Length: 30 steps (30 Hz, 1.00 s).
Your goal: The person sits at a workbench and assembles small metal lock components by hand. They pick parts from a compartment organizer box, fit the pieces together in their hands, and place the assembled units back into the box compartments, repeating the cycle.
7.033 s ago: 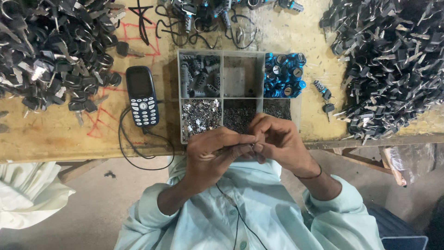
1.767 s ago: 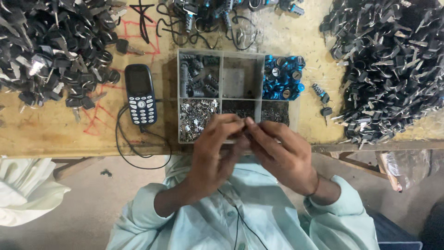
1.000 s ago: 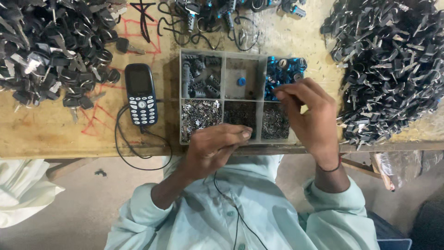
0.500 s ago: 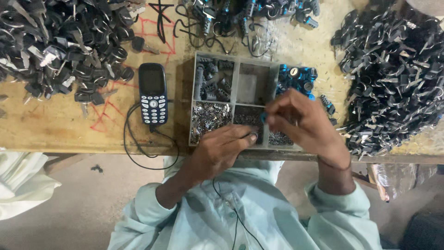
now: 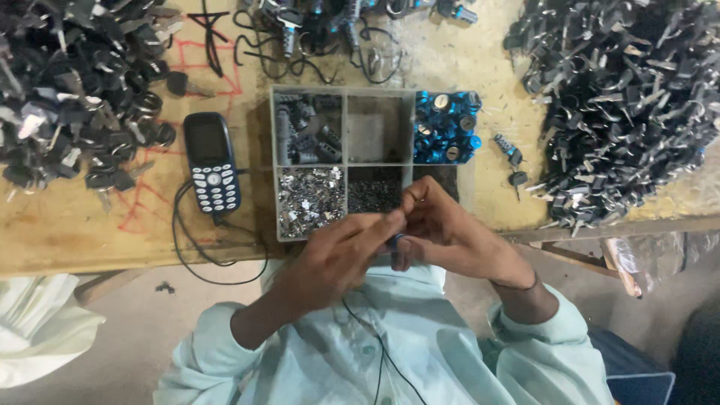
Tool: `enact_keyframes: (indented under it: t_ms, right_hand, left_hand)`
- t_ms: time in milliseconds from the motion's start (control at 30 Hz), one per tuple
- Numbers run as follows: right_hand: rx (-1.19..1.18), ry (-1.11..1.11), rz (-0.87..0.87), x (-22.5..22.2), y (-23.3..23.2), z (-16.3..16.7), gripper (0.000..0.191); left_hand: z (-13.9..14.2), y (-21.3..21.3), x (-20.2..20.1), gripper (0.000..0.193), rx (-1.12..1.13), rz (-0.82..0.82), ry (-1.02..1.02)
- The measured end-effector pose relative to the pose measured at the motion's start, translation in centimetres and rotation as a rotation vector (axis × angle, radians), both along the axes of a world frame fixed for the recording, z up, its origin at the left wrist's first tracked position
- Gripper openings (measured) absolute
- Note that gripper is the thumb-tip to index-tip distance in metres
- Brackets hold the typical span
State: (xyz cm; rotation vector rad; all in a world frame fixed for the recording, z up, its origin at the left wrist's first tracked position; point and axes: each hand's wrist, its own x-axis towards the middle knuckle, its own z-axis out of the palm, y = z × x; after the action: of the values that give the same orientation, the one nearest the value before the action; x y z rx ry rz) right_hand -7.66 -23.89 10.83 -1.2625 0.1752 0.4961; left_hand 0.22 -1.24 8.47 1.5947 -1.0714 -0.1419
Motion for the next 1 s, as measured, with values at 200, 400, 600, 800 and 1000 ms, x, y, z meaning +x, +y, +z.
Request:
enact_keyframes:
  t_ms: [200, 400, 600, 800, 1000]
  right_hand:
    - [0.144, 0.075, -0.155, -1.5, 1.2, 1.5, 0.037]
    - [-1.276, -0.151, -0.262, -5.7, -7.1, 0.2, 0.030]
    - [-0.618, -0.045, -0.715, -5.3, -7.8, -0.3, 0.038]
    - [-0.503, -0.544, -0.794, -3.0, 3.1, 1.1, 0.041]
    - [-0.946, -0.738, -0.436, -4.9, 3.4, -1.6, 0.047]
  left_hand:
    - [0.2, -1.9, -1.8, 0.050, 0.007, 0.039, 0.059]
    - [0.8, -1.9, 0.1, 0.038, -0.080, 0.133, 0.042]
    - [0.6, -2.3, -0.8, 0.037, -0.108, 0.052, 0.225]
    - [0.5, -2.6, -1.8, 0.044, -0.061, 0.126, -0.003]
    - [0.8, -1.6, -2.2, 0.044, -0.041, 0.178, -0.041]
